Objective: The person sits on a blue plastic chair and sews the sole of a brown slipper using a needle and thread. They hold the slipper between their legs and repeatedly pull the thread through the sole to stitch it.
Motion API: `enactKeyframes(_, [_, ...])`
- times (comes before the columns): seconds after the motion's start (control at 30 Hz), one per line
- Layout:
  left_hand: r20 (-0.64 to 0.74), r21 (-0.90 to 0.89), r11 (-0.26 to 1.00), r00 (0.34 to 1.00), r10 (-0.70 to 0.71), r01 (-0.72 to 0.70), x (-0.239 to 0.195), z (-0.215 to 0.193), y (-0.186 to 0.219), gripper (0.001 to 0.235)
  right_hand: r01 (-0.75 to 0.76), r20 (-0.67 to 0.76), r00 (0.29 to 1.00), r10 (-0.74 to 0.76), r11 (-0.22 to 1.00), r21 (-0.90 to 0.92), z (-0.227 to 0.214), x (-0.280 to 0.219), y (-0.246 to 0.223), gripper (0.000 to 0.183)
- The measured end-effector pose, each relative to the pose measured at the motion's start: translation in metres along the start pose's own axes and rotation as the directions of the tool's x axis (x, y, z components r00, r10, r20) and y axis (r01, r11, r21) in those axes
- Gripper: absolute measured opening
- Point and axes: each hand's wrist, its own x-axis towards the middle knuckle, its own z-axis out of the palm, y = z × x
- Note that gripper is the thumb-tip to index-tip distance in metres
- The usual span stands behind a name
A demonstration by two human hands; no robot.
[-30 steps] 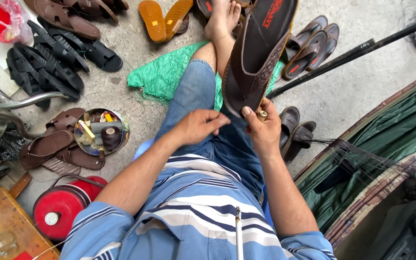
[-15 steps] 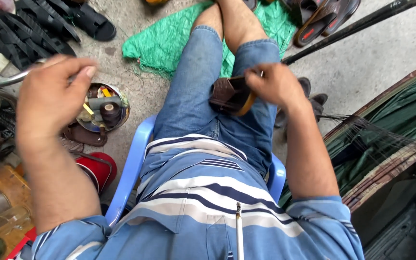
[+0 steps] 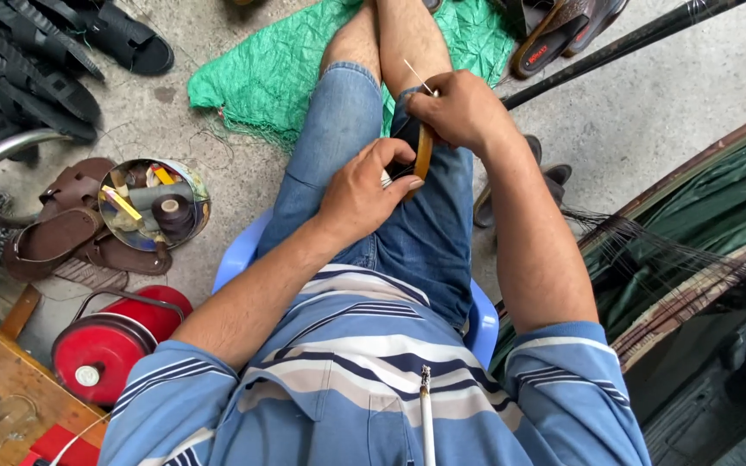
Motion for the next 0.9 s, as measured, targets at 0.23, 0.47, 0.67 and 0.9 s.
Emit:
enactKeyframes(0.23, [-0.112,-0.109,0.992,0.991,-0.079,0.067,0.001,0.014,-0.004,0.020,0.443,-0.142,0.887,-0.439,0.897,-0.008,-0.009,-0.041,0.036,0.041])
enactKeyframes(0.47, [-0.212,-0.113,0.993,0.976,-0.058,0.035,0.000,0.027,-0.002,0.019,0.635,-0.273,0.698,-0.662,0.748,-0.192,0.004,-0.075,0.088,0.023])
enactKeyframes(0.67, [-0.211,-0.113,0.993,0.976,-0.061,0.037,-0.001,0.027,0.003,0.012,0.661,-0.304,0.647,-0.700,0.713,-0.236,0.007,-0.073,0.088,0.019])
enactKeyframes(0.9, [-0.225,-0.153,0.988,0.973,-0.054,0.019,0.001,0.029,0.005,0.011,0.662,-0.290,0.633,-0.718,0.696,-0.276,0.008,-0.069,0.089,0.027])
